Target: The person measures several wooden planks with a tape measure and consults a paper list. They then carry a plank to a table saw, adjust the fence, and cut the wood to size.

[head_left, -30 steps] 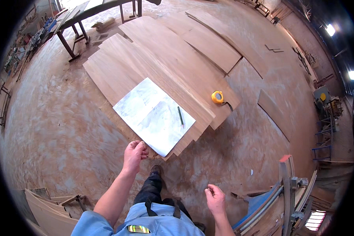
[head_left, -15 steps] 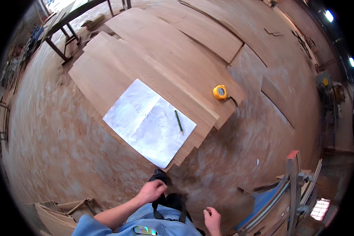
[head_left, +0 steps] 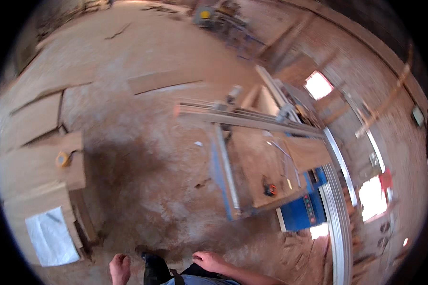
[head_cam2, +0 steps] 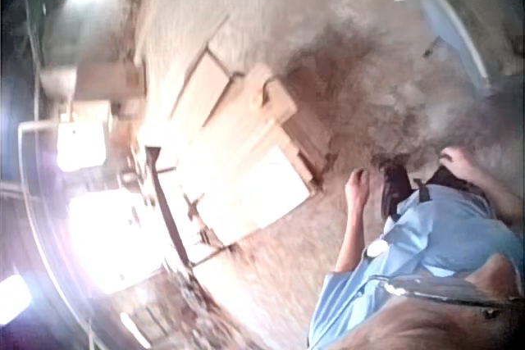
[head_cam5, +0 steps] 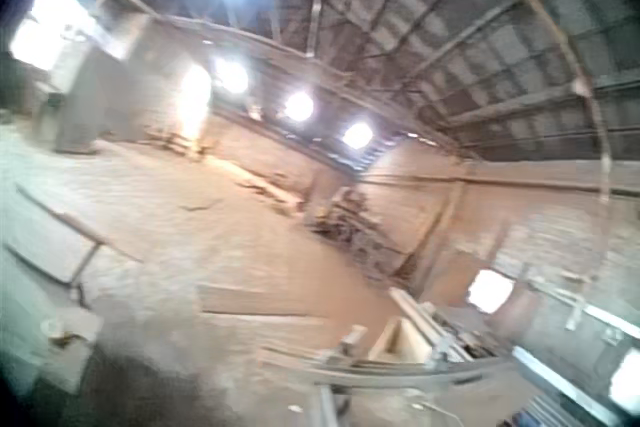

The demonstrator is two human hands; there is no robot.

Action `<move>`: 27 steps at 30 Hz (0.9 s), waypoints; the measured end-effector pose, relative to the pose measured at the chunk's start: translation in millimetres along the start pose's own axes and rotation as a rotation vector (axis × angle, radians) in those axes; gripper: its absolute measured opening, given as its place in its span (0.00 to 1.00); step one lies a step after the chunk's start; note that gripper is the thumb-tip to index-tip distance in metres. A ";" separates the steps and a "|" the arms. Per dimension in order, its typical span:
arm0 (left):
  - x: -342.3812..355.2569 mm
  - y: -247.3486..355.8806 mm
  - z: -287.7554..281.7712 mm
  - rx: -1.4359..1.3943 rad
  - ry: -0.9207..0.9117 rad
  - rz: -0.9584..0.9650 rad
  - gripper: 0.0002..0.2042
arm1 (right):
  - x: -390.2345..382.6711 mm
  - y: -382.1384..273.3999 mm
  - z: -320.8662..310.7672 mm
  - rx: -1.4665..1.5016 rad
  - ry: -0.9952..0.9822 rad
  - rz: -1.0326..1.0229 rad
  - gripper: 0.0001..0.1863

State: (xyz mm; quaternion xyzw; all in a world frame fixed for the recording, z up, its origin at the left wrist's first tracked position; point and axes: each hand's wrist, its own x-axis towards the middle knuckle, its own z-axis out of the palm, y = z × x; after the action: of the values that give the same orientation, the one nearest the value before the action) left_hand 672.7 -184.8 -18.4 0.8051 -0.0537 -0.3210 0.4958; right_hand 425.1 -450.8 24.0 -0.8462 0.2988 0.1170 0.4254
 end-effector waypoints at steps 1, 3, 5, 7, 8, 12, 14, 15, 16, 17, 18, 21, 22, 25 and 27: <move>-5.4 20.9 4.0 0.157 0.011 0.048 0.06 | -16.0 16.4 0.1 0.024 -0.006 0.052 0.18; -3.6 20.7 35.7 0.047 0.013 0.124 0.07 | -49.1 55.8 -17.6 0.147 0.039 0.080 0.18; -11.4 50.2 74.1 0.145 -0.009 0.196 0.07 | -81.5 102.8 -22.7 0.169 0.039 0.152 0.19; -21.3 69.8 120.4 0.245 -0.016 0.256 0.07 | -110.3 137.6 -47.4 0.187 0.121 0.219 0.20; -44.4 102.9 159.4 0.033 -0.080 0.185 0.06 | -127.1 155.4 -53.2 0.203 0.143 0.257 0.20; -101.4 181.0 287.3 0.283 -0.273 0.278 0.09 | -193.1 241.9 -86.7 0.297 0.372 0.368 0.20; -126.6 215.6 345.1 0.394 -0.409 0.375 0.09 | -228.9 268.2 -109.4 0.321 0.477 0.449 0.20; -134.1 231.2 371.7 0.468 -0.497 0.418 0.10 | -243.7 278.1 -116.6 0.355 0.553 0.494 0.19; -140.2 242.0 395.6 0.539 -0.578 0.453 0.10 | -256.3 287.1 -123.5 0.386 0.619 0.534 0.18; -144.1 247.5 418.7 0.549 -0.615 0.492 0.10 | -265.5 296.8 -129.6 0.418 0.685 0.574 0.17; -146.8 251.7 441.8 0.562 -0.654 0.531 0.10 | -273.4 307.0 -133.6 0.418 0.734 0.581 0.16; -148.0 264.8 500.9 0.591 -0.764 0.604 0.12 | -283.5 341.2 -148.2 0.420 0.811 0.593 0.16; -146.3 269.8 518.8 0.597 -0.806 0.622 0.12 | -285.1 353.1 -154.7 0.425 0.801 0.603 0.17; -137.3 283.4 566.5 0.551 -0.831 0.619 0.12 | -286.5 386.6 -180.5 0.364 0.794 0.662 0.17; -126.9 292.1 599.7 0.519 -0.835 0.635 0.12 | -286.2 406.9 -196.7 0.313 0.875 0.608 0.15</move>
State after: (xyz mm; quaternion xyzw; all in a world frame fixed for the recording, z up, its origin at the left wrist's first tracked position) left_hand 298.4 -738.3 102.5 0.6500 -0.5599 -0.4232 0.2912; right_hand -59.6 -676.8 9.1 -0.6181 0.6922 -0.1740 0.3294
